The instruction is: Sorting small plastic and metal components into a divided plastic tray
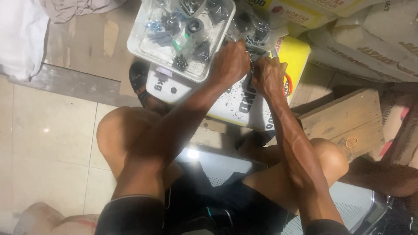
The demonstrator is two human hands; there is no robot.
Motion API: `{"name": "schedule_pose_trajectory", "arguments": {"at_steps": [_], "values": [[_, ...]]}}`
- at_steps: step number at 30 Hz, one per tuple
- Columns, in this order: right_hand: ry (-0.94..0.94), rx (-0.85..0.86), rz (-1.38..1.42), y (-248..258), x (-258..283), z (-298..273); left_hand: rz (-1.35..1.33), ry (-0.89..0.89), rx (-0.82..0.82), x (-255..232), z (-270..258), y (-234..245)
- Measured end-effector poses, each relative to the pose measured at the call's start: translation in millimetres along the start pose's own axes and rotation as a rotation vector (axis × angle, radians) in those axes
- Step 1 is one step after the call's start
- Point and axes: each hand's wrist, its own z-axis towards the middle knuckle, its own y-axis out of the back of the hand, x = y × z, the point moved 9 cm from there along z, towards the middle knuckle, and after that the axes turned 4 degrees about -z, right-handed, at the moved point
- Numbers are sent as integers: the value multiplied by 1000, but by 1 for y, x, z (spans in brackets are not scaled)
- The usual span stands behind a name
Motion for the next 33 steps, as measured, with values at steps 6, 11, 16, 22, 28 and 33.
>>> {"name": "schedule_pose_trajectory", "arguments": {"at_steps": [6, 11, 16, 22, 28, 33], "values": [[40, 3, -50, -7, -3, -7, 49, 40, 22, 6, 2, -9], [-9, 46, -23, -2, -15, -7, 40, 1, 58, 4, 1, -16], [65, 12, 74, 15, 2, -12, 108, 36, 95, 14, 7, -34], [69, 32, 12, 9, 6, -4, 100, 59, 98, 11, 10, -36], [-110, 239, 613, 48, 3, -10, 43, -167, 83, 27, 19, -61], [-142, 116, 1298, 64, -4, -13, -143, -306, 251, -10, -1, -47]]}}
